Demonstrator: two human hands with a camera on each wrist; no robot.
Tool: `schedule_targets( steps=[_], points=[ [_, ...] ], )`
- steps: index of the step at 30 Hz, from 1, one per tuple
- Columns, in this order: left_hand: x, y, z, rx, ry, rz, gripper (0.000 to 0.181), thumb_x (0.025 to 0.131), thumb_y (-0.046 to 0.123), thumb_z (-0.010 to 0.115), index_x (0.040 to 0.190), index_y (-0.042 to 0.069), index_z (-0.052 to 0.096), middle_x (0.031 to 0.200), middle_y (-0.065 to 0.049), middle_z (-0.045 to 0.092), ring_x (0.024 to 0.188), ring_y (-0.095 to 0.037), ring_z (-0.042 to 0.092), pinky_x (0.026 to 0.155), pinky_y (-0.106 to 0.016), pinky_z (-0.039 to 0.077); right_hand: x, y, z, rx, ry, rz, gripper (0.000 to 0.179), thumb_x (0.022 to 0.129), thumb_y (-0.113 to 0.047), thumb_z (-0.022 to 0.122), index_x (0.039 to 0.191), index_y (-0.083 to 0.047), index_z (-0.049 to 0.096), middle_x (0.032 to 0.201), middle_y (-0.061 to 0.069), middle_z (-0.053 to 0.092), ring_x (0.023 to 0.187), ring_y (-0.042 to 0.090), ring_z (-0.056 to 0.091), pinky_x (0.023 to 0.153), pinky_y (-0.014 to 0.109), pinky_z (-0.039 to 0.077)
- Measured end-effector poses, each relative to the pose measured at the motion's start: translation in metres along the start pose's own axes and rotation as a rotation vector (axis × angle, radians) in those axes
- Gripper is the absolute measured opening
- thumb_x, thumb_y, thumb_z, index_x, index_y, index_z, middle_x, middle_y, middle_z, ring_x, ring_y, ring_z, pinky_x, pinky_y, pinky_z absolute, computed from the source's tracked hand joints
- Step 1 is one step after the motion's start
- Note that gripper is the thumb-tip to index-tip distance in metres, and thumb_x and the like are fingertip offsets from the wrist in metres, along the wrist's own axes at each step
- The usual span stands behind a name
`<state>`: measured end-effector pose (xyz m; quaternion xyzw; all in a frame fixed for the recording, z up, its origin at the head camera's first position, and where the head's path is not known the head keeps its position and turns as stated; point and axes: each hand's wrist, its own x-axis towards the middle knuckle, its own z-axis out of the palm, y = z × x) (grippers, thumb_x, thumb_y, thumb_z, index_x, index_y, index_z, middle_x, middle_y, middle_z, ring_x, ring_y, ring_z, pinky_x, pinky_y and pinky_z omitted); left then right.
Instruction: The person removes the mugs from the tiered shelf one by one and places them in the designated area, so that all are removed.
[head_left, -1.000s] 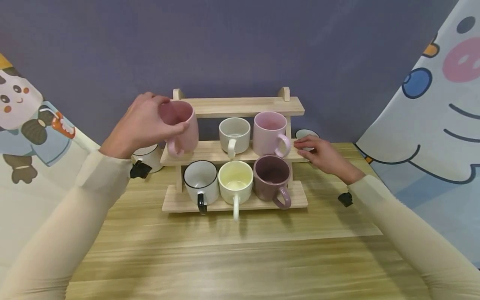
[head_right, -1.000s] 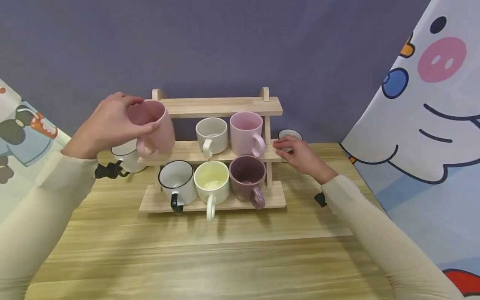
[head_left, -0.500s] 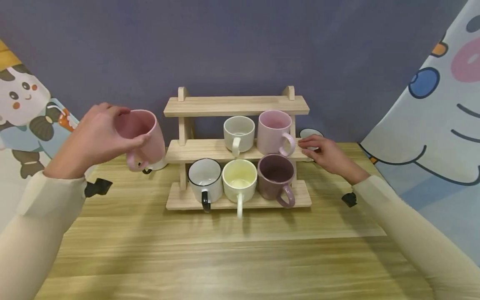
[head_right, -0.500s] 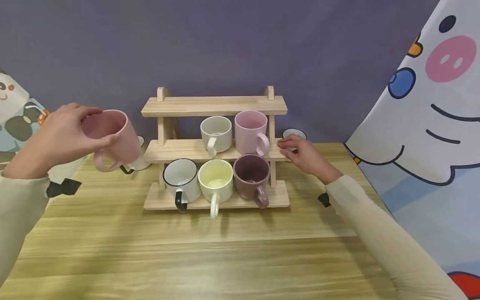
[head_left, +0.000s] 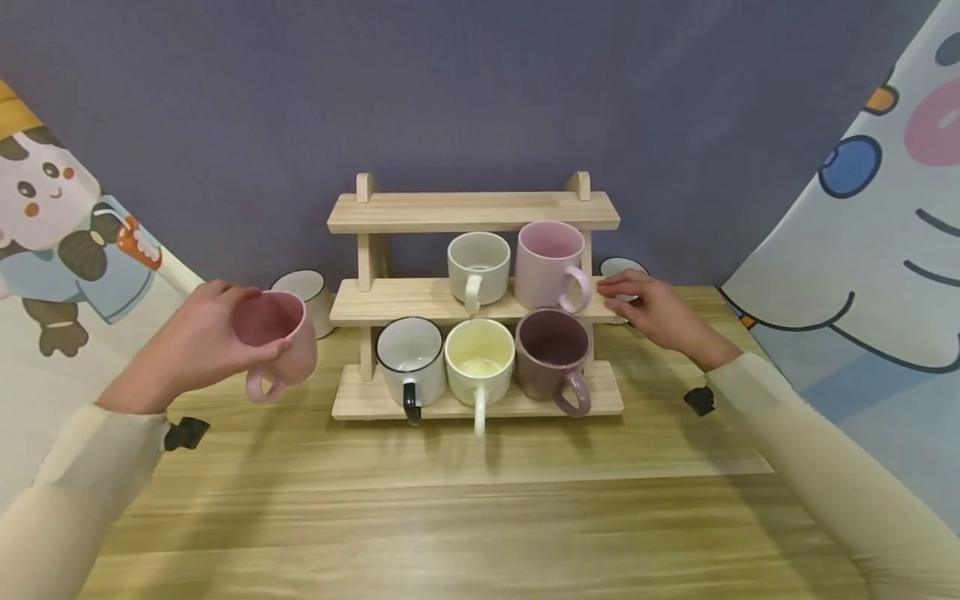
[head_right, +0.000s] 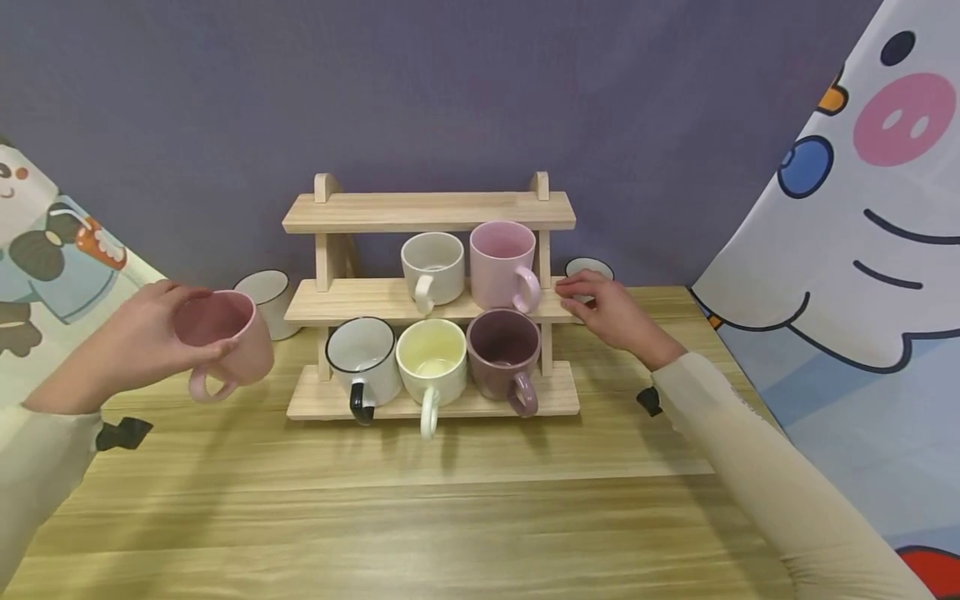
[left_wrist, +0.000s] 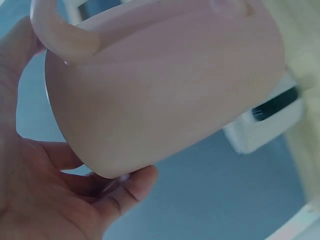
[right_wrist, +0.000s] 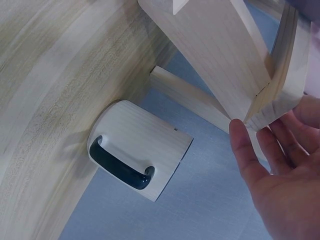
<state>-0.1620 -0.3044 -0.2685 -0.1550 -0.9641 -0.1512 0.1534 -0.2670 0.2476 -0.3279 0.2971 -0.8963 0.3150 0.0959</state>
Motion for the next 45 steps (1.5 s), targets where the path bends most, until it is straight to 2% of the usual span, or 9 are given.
schedule_targets(
  steps=[7, 15, 19, 24, 28, 32, 36, 40, 45],
  points=[
    [-0.012, -0.013, 0.035, -0.015, -0.002, 0.027, 0.062, 0.066, 0.034, 0.082, 0.105, -0.010, 0.060, 0.098, -0.023, 0.056, 0.089, -0.034, 0.048, 0.068, -0.046, 0.041, 0.000, 0.001, 0.000, -0.022, 0.008, -0.013, 0.025, 0.091, -0.004, 0.062, 0.115, 0.005, 0.064, 0.119, 0.014, 0.058, 0.107, 0.031, 0.056, 0.084, 0.047, 0.048],
    [-0.017, -0.019, 0.049, -0.026, -0.062, 0.023, 0.065, 0.066, 0.032, 0.083, 0.108, -0.010, 0.059, 0.100, -0.024, 0.055, 0.088, -0.035, 0.050, 0.069, -0.047, 0.044, 0.001, 0.001, 0.000, -0.007, 0.004, -0.006, 0.025, 0.091, -0.002, 0.062, 0.115, 0.005, 0.064, 0.119, 0.014, 0.058, 0.107, 0.029, 0.056, 0.082, 0.042, 0.050],
    [-0.018, -0.020, 0.051, -0.030, -0.088, 0.018, 0.063, 0.066, 0.033, 0.084, 0.107, -0.009, 0.060, 0.099, -0.024, 0.055, 0.088, -0.035, 0.050, 0.070, -0.047, 0.044, 0.001, 0.001, 0.001, -0.007, 0.008, -0.007, 0.025, 0.090, -0.002, 0.063, 0.115, 0.005, 0.064, 0.119, 0.014, 0.059, 0.107, 0.029, 0.057, 0.082, 0.042, 0.050],
    [-0.017, -0.023, 0.053, -0.027, -0.085, 0.031, 0.059, 0.066, 0.033, 0.083, 0.104, -0.007, 0.062, 0.095, -0.020, 0.057, 0.084, -0.031, 0.052, 0.068, -0.044, 0.045, 0.001, 0.000, 0.001, -0.021, 0.013, -0.011, 0.026, 0.090, -0.002, 0.063, 0.115, 0.005, 0.064, 0.118, 0.013, 0.059, 0.105, 0.030, 0.058, 0.083, 0.044, 0.049],
    [-0.018, -0.026, 0.056, -0.033, -0.060, 0.041, 0.060, 0.070, 0.034, 0.082, 0.106, -0.009, 0.060, 0.097, -0.021, 0.058, 0.086, -0.033, 0.053, 0.069, -0.045, 0.046, 0.001, 0.000, 0.001, -0.042, 0.026, -0.040, 0.024, 0.089, 0.000, 0.063, 0.113, 0.006, 0.065, 0.117, 0.014, 0.060, 0.110, 0.030, 0.055, 0.085, 0.045, 0.046],
    [-0.023, -0.027, 0.056, -0.052, 0.000, 0.037, 0.070, 0.068, 0.036, 0.084, 0.112, -0.011, 0.056, 0.105, -0.026, 0.056, 0.094, -0.040, 0.051, 0.075, -0.051, 0.044, 0.001, 0.001, 0.001, -0.041, 0.025, -0.039, 0.024, 0.089, 0.000, 0.063, 0.112, 0.006, 0.065, 0.117, 0.014, 0.060, 0.111, 0.031, 0.053, 0.086, 0.045, 0.045],
    [-0.025, -0.028, 0.050, -0.052, 0.014, -0.006, 0.084, 0.063, 0.042, 0.087, 0.119, -0.010, 0.052, 0.109, -0.028, 0.055, 0.097, -0.042, 0.050, 0.076, -0.054, 0.041, 0.001, 0.001, 0.001, -0.034, 0.021, -0.037, 0.024, 0.089, 0.000, 0.063, 0.112, 0.006, 0.065, 0.118, 0.015, 0.060, 0.111, 0.032, 0.053, 0.085, 0.046, 0.045],
    [-0.023, -0.030, 0.046, -0.036, -0.036, -0.067, 0.090, 0.065, 0.046, 0.085, 0.122, -0.012, 0.048, 0.112, -0.033, 0.053, 0.097, -0.046, 0.050, 0.077, -0.058, 0.042, 0.001, 0.000, 0.000, -0.037, 0.016, -0.033, 0.024, 0.090, -0.001, 0.062, 0.113, 0.006, 0.065, 0.118, 0.015, 0.059, 0.112, 0.032, 0.052, 0.085, 0.048, 0.045],
    [-0.019, -0.033, 0.043, -0.017, -0.076, -0.134, 0.091, 0.069, 0.045, 0.082, 0.124, -0.017, 0.043, 0.118, -0.037, 0.048, 0.105, -0.051, 0.044, 0.085, -0.063, 0.037, 0.001, 0.000, 0.000, -0.035, 0.005, -0.021, 0.025, 0.092, -0.004, 0.061, 0.114, 0.006, 0.064, 0.118, 0.015, 0.059, 0.111, 0.032, 0.054, 0.085, 0.049, 0.046]
  ],
)
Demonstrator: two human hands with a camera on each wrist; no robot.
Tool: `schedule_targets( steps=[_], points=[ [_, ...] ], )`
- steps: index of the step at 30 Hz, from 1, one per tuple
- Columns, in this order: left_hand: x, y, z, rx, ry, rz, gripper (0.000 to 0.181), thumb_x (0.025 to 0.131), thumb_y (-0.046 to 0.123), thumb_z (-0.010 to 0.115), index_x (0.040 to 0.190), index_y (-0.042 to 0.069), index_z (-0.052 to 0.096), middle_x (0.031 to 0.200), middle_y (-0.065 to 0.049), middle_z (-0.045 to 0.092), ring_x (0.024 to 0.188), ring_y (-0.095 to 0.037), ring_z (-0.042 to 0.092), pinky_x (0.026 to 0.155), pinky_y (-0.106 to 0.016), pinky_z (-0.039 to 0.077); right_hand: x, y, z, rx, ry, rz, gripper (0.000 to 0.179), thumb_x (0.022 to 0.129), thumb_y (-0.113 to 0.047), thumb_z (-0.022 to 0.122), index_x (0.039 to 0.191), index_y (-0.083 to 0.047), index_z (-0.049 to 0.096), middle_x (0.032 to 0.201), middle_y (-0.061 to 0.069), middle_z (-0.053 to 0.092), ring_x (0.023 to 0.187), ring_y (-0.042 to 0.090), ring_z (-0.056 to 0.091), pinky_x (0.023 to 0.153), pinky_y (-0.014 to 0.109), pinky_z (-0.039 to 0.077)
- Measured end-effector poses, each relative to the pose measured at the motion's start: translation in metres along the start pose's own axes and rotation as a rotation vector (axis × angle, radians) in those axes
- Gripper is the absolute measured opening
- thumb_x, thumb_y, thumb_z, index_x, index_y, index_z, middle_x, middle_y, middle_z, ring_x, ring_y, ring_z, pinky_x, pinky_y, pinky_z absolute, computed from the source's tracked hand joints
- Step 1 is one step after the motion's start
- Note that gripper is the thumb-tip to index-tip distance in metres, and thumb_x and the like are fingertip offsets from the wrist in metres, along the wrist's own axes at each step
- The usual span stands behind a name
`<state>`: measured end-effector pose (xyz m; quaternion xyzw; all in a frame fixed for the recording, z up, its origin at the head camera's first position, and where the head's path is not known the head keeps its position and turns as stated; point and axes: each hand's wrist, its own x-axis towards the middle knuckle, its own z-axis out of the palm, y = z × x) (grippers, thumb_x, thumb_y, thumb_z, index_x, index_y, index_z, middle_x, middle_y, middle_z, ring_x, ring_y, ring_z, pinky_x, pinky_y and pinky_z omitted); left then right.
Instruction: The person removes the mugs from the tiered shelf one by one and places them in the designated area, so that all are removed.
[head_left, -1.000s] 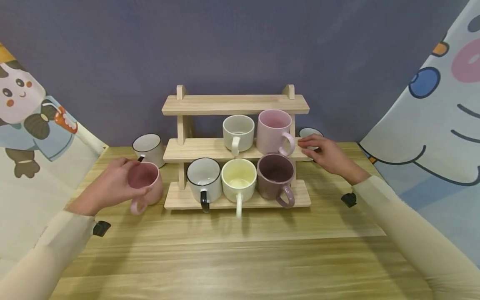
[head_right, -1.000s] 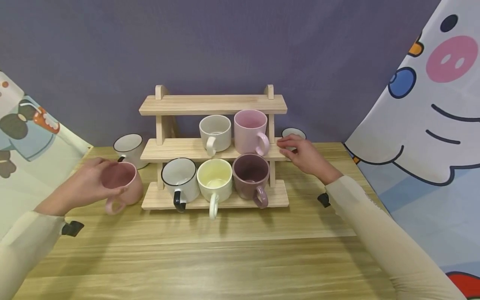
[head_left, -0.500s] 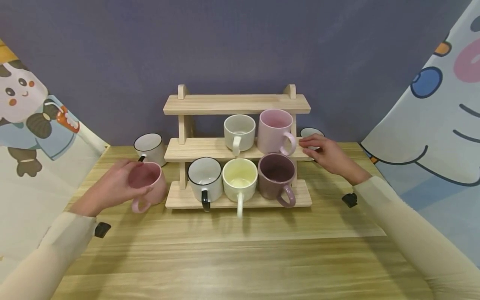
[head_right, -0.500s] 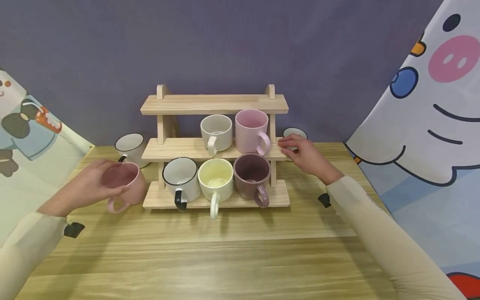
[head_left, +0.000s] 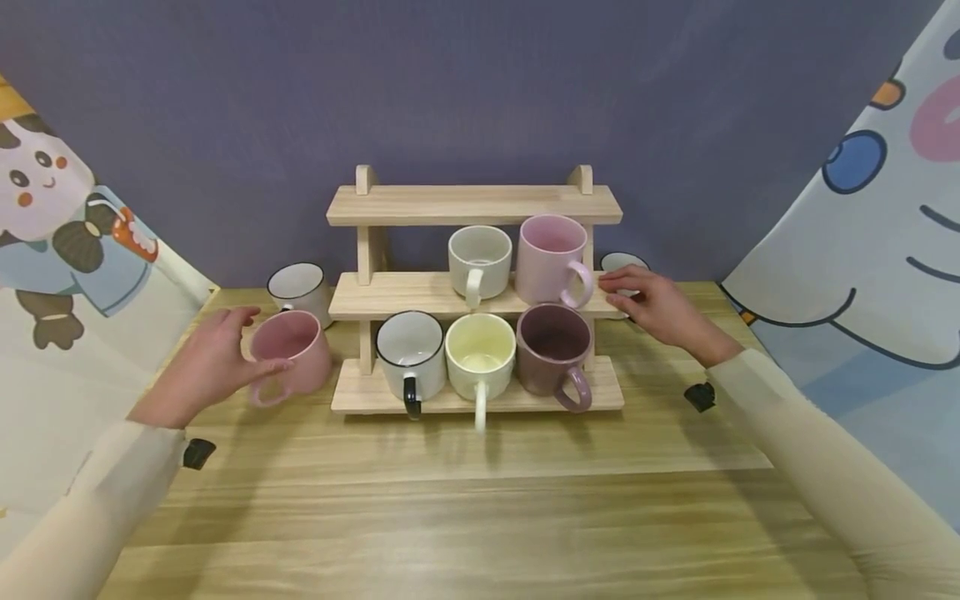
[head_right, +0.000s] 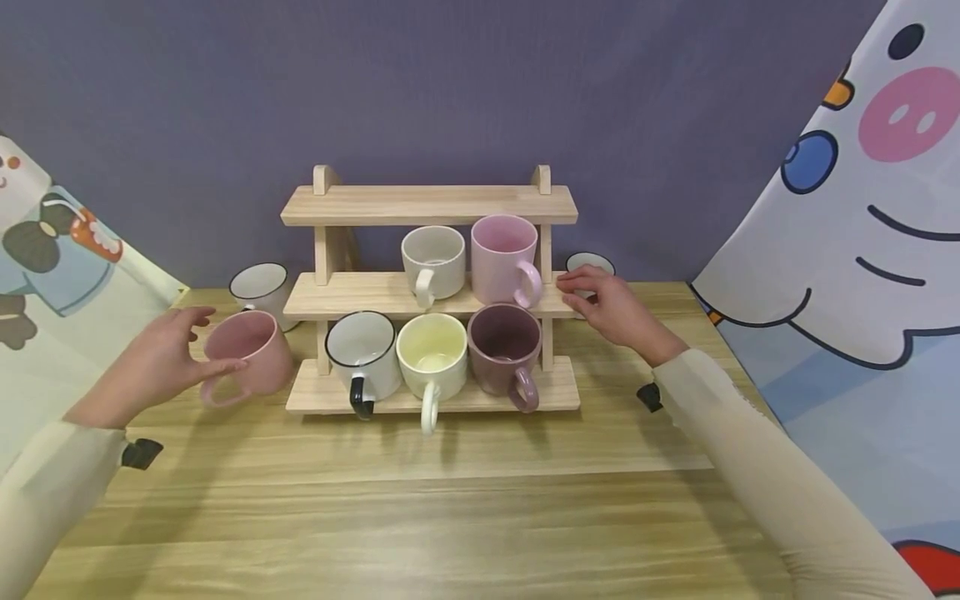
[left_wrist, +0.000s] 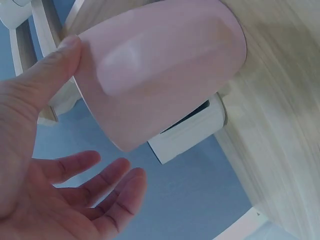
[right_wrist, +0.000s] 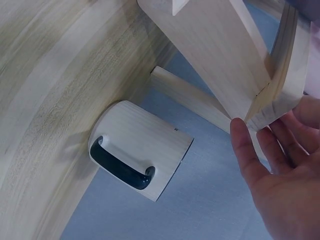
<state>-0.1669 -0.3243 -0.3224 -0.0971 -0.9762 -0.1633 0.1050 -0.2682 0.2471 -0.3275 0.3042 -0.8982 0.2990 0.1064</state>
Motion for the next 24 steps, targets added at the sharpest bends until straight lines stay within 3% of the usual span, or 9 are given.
schedule_targets(
  steps=[7, 20, 24],
  points=[
    [0.004, -0.002, 0.003, 0.002, 0.021, -0.049, 0.090, 0.069, 0.045, 0.081, 0.126, -0.014, 0.042, 0.117, -0.036, 0.047, 0.104, -0.051, 0.044, 0.083, -0.063, 0.037, 0.000, 0.003, 0.001, 0.004, 0.009, -0.021, 0.025, 0.091, -0.003, 0.061, 0.114, 0.005, 0.064, 0.118, 0.014, 0.060, 0.110, 0.032, 0.054, 0.084, 0.048, 0.046],
    [0.012, -0.007, 0.006, 0.008, 0.084, -0.053, 0.084, 0.070, 0.036, 0.082, 0.122, -0.017, 0.043, 0.111, -0.037, 0.048, 0.099, -0.053, 0.045, 0.081, -0.061, 0.038, -0.001, 0.003, 0.002, -0.002, 0.007, -0.009, 0.025, 0.092, -0.005, 0.061, 0.115, 0.004, 0.065, 0.118, 0.013, 0.060, 0.110, 0.031, 0.054, 0.084, 0.047, 0.046],
    [0.015, -0.010, 0.006, 0.014, 0.074, -0.067, 0.084, 0.072, 0.035, 0.082, 0.123, -0.017, 0.041, 0.111, -0.037, 0.047, 0.100, -0.053, 0.044, 0.082, -0.062, 0.037, 0.000, 0.003, 0.002, 0.010, 0.005, -0.002, 0.025, 0.092, -0.005, 0.061, 0.115, 0.004, 0.064, 0.118, 0.013, 0.059, 0.108, 0.031, 0.056, 0.082, 0.046, 0.049]
  ],
)
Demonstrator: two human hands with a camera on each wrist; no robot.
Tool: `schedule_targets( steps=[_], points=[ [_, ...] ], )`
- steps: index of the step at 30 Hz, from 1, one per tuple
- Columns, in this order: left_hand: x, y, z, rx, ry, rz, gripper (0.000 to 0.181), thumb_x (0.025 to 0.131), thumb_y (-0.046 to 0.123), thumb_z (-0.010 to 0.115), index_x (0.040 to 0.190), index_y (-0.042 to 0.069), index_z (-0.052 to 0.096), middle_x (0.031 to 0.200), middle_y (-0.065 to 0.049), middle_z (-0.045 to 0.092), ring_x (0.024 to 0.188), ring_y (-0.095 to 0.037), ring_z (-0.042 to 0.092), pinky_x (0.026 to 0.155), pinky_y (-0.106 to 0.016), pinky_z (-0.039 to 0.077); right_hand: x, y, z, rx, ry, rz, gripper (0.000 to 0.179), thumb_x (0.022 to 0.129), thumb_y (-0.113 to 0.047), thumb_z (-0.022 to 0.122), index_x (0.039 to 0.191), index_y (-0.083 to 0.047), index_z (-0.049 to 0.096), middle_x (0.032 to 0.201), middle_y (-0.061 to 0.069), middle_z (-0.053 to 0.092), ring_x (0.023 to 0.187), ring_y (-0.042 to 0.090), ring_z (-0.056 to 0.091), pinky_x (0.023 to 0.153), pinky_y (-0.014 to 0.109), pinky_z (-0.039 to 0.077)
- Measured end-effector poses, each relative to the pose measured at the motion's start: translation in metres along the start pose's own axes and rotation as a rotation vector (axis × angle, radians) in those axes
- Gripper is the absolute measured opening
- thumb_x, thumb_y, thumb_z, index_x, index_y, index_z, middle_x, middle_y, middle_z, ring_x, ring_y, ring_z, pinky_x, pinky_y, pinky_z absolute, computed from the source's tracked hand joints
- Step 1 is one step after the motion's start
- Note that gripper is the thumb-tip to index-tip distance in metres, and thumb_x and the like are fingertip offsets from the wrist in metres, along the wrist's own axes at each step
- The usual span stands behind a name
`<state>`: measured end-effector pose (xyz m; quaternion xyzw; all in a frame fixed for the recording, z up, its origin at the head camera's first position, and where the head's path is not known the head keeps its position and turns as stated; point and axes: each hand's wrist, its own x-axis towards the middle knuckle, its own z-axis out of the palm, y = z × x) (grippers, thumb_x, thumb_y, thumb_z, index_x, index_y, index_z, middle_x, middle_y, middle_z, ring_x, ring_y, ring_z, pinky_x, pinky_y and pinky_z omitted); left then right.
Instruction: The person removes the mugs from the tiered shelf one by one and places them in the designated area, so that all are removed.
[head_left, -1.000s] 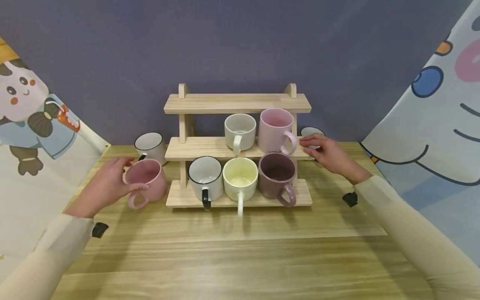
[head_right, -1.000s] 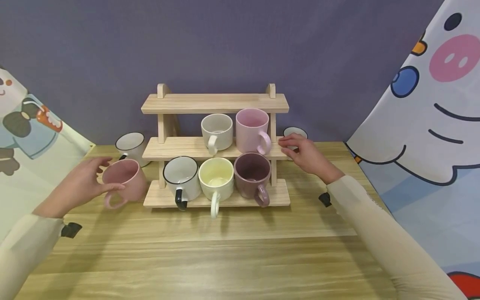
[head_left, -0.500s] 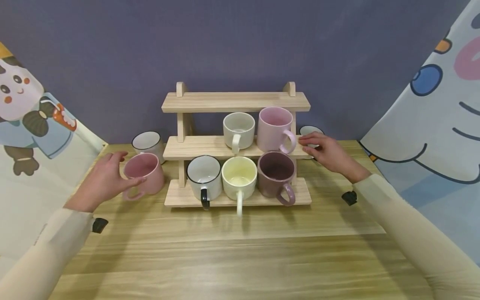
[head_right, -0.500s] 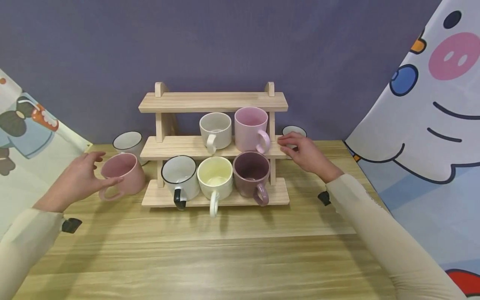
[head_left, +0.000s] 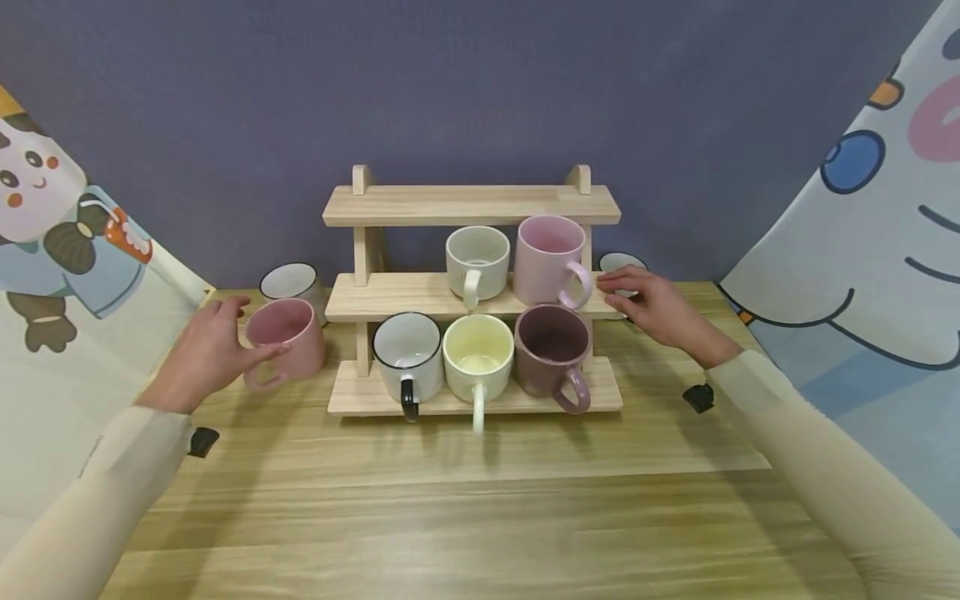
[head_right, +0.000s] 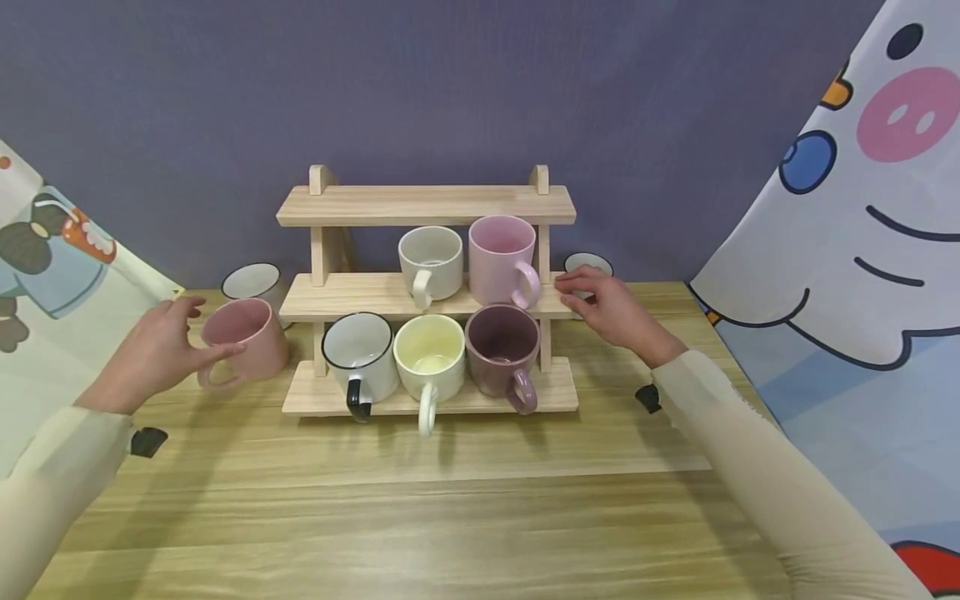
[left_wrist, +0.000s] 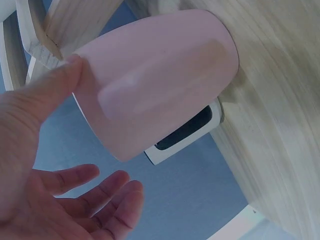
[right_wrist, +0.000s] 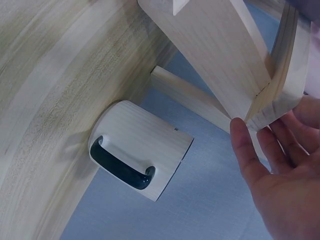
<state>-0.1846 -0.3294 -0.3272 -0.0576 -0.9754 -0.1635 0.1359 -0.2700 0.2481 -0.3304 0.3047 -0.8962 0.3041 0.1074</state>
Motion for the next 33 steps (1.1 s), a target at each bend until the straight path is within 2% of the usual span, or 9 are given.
schedule_targets(
  steps=[8, 14, 21, 27, 33],
  points=[
    [0.006, -0.005, 0.001, 0.003, -0.039, -0.045, 0.082, 0.076, 0.031, 0.080, 0.127, -0.017, 0.038, 0.116, -0.039, 0.045, 0.104, -0.053, 0.042, 0.086, -0.063, 0.036, -0.001, -0.001, -0.002, 0.005, -0.003, 0.010, 0.026, 0.092, -0.005, 0.061, 0.115, 0.004, 0.064, 0.119, 0.013, 0.059, 0.109, 0.030, 0.055, 0.082, 0.043, 0.050],
    [0.007, -0.002, -0.002, -0.004, -0.012, 0.007, 0.075, 0.078, 0.031, 0.078, 0.126, -0.013, 0.041, 0.117, -0.036, 0.045, 0.105, -0.052, 0.041, 0.086, -0.063, 0.035, -0.001, -0.002, -0.003, 0.011, 0.000, 0.015, 0.026, 0.091, -0.003, 0.062, 0.115, 0.005, 0.064, 0.119, 0.014, 0.058, 0.109, 0.030, 0.055, 0.082, 0.043, 0.050],
    [0.014, 0.022, -0.013, 0.006, 0.026, 0.029, 0.062, 0.087, 0.028, 0.068, 0.124, -0.015, 0.043, 0.114, -0.033, 0.045, 0.104, -0.049, 0.039, 0.084, -0.063, 0.035, -0.002, -0.002, -0.004, 0.005, -0.004, 0.005, 0.025, 0.091, -0.004, 0.062, 0.115, 0.005, 0.064, 0.119, 0.014, 0.058, 0.109, 0.031, 0.055, 0.084, 0.045, 0.049],
    [0.023, 0.050, -0.024, -0.047, 0.005, 0.092, 0.063, 0.089, 0.034, 0.063, 0.126, -0.014, 0.044, 0.119, -0.032, 0.045, 0.111, -0.049, 0.037, 0.091, -0.060, 0.030, -0.002, -0.002, -0.004, 0.006, -0.011, 0.022, 0.026, 0.091, -0.005, 0.062, 0.116, 0.004, 0.063, 0.120, 0.015, 0.058, 0.107, 0.031, 0.055, 0.084, 0.047, 0.048],
    [0.031, 0.069, -0.024, -0.084, 0.002, 0.117, 0.054, 0.089, 0.027, 0.058, 0.125, -0.012, 0.047, 0.119, -0.029, 0.048, 0.113, -0.047, 0.038, 0.092, -0.058, 0.030, -0.001, -0.001, -0.003, -0.002, -0.013, 0.012, 0.027, 0.092, -0.007, 0.062, 0.116, 0.004, 0.063, 0.120, 0.014, 0.058, 0.106, 0.031, 0.056, 0.084, 0.047, 0.047]
  ],
)
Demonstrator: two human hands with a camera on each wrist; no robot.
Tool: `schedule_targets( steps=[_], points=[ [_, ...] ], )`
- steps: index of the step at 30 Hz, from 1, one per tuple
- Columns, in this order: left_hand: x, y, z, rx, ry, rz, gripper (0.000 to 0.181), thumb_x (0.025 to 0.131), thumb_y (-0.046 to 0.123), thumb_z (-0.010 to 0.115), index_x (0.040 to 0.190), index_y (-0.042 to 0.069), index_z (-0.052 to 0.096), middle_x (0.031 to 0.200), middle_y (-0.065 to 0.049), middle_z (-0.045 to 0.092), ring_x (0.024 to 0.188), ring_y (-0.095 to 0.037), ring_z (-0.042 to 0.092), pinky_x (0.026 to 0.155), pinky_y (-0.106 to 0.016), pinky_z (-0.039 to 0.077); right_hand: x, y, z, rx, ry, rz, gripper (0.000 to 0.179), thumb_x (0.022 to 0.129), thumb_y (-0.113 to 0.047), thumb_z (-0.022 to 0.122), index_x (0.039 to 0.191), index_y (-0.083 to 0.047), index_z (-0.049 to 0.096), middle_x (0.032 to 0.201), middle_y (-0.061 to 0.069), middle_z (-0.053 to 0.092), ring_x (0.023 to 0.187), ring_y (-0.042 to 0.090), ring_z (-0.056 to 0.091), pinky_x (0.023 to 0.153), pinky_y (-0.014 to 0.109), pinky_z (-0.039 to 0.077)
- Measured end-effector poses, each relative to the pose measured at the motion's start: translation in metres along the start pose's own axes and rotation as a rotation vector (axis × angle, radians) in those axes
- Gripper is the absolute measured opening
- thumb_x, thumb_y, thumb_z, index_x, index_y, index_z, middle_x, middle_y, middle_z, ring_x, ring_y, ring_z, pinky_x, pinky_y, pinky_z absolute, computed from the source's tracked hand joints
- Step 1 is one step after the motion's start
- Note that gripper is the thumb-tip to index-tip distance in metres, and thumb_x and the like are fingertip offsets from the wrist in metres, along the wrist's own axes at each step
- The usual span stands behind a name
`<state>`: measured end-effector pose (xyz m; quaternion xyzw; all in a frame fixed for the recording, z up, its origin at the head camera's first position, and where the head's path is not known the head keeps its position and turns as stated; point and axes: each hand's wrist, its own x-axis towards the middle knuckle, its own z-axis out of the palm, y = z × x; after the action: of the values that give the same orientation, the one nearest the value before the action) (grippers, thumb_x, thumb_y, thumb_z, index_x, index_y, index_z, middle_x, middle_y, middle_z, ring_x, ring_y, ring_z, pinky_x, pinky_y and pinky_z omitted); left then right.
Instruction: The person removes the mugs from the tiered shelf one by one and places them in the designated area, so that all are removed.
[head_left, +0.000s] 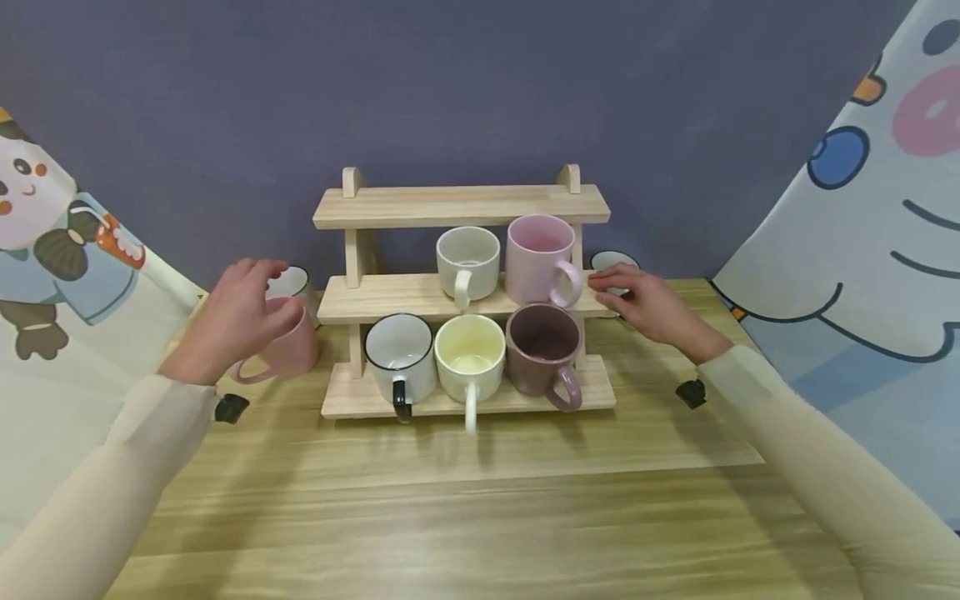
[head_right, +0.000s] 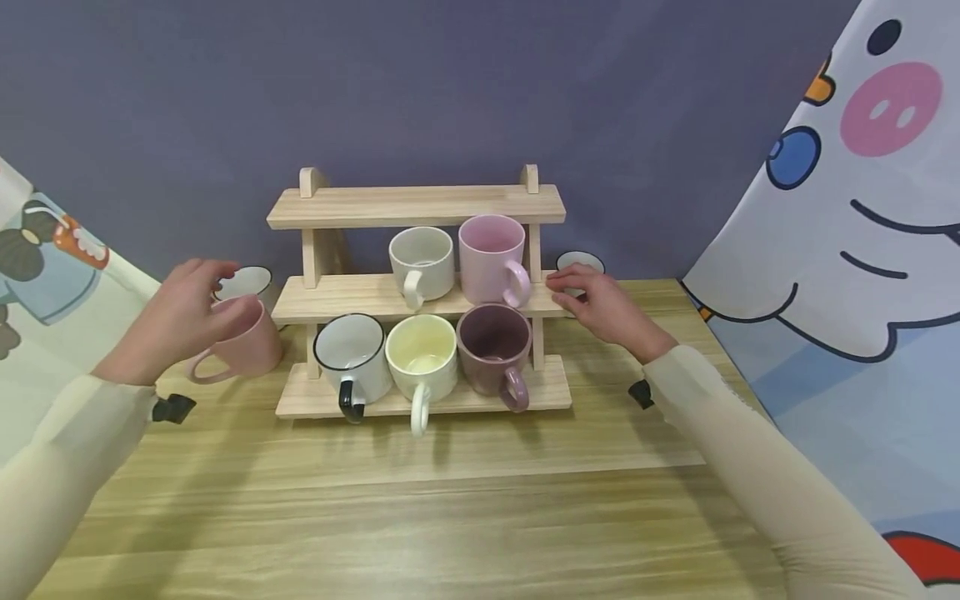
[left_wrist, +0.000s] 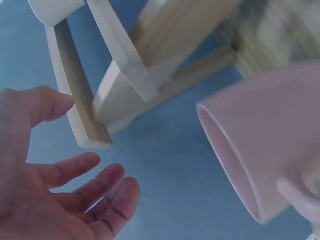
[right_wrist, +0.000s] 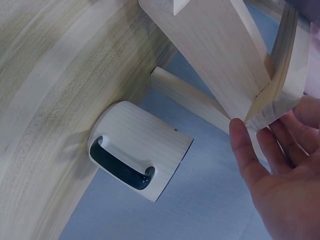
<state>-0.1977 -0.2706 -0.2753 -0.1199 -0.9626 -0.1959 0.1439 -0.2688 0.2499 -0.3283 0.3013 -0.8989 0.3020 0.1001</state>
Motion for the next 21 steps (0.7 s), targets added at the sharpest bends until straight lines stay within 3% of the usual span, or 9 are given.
schedule_targets(
  steps=[6, 13, 21],
  points=[
    [0.014, 0.019, 0.009, -0.020, 0.017, 0.066, 0.051, 0.090, 0.026, 0.060, 0.122, -0.011, 0.049, 0.117, -0.027, 0.051, 0.109, -0.043, 0.042, 0.092, -0.054, 0.033, 0.000, 0.000, 0.000, -0.006, 0.001, 0.004, 0.026, 0.092, -0.006, 0.062, 0.116, 0.004, 0.064, 0.120, 0.014, 0.058, 0.111, 0.031, 0.053, 0.086, 0.046, 0.045],
    [0.033, 0.048, 0.019, -0.029, -0.053, 0.117, 0.057, 0.091, 0.035, 0.060, 0.126, -0.009, 0.048, 0.118, -0.025, 0.050, 0.108, -0.038, 0.043, 0.091, -0.052, 0.035, 0.000, -0.001, 0.000, -0.005, 0.004, 0.011, 0.027, 0.091, -0.007, 0.063, 0.116, 0.003, 0.064, 0.121, 0.013, 0.058, 0.114, 0.031, 0.051, 0.088, 0.046, 0.045],
    [0.054, 0.090, 0.020, 0.014, -0.077, 0.223, 0.058, 0.091, 0.037, 0.061, 0.127, -0.007, 0.050, 0.126, -0.022, 0.049, 0.117, -0.038, 0.042, 0.098, -0.051, 0.033, -0.001, -0.003, 0.000, 0.005, 0.010, -0.015, 0.026, 0.091, -0.005, 0.063, 0.115, 0.004, 0.065, 0.120, 0.013, 0.058, 0.113, 0.031, 0.051, 0.087, 0.047, 0.045]
  ],
)
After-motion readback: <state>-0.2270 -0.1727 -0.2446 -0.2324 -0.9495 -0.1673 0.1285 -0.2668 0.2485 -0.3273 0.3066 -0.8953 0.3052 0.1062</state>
